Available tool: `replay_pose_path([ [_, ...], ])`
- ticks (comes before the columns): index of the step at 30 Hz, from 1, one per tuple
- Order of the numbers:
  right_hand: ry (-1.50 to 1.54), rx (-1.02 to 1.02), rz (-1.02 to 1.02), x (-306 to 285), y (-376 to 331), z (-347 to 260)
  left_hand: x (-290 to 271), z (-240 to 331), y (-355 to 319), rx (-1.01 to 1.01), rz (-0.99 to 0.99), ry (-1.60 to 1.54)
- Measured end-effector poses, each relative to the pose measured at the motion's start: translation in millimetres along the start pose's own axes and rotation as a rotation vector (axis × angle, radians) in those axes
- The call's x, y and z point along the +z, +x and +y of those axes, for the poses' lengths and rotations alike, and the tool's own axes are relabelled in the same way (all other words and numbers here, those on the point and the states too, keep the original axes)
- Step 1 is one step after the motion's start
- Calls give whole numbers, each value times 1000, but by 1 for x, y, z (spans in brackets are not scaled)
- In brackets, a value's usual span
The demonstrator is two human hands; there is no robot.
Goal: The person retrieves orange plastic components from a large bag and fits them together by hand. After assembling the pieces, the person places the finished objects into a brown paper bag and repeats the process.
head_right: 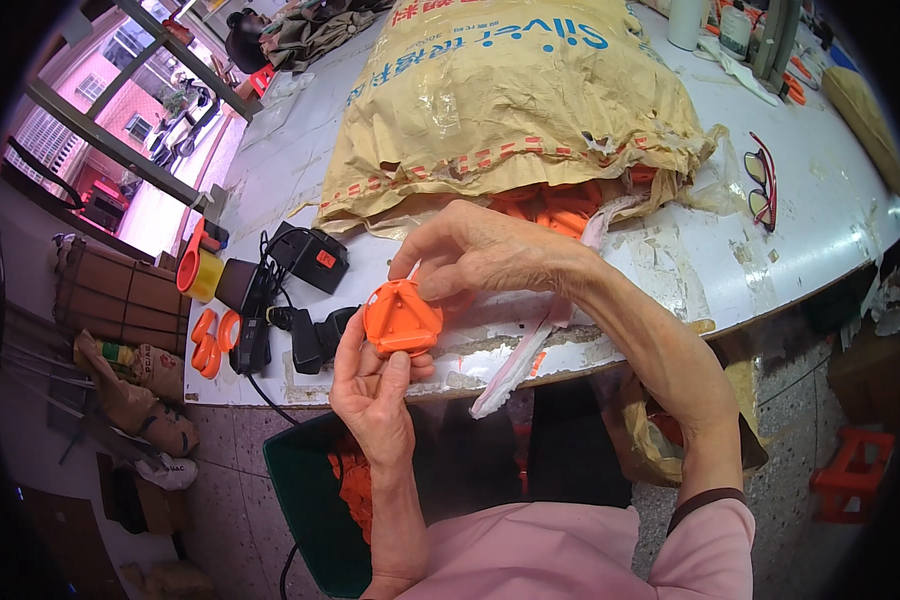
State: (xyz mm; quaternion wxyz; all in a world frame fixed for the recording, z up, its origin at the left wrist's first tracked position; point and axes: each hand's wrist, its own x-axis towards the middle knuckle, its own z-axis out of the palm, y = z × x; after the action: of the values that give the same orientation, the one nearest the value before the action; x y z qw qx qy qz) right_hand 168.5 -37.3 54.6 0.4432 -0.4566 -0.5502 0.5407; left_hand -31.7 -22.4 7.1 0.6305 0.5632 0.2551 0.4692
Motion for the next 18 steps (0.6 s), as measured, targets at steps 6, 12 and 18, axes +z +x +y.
replay_pose_path([
  [6, -21, 49, 19, 1, 0, -2, -2, 5, 0, -55, -15, -30],
  [12, 19, -13, 0, 2, 0, 1, -3, 3, -1, -40, -6, -46],
  [18, -3, 6, -19, 0, -1, 0, -2, 1, 0, -5, 17, -46],
])
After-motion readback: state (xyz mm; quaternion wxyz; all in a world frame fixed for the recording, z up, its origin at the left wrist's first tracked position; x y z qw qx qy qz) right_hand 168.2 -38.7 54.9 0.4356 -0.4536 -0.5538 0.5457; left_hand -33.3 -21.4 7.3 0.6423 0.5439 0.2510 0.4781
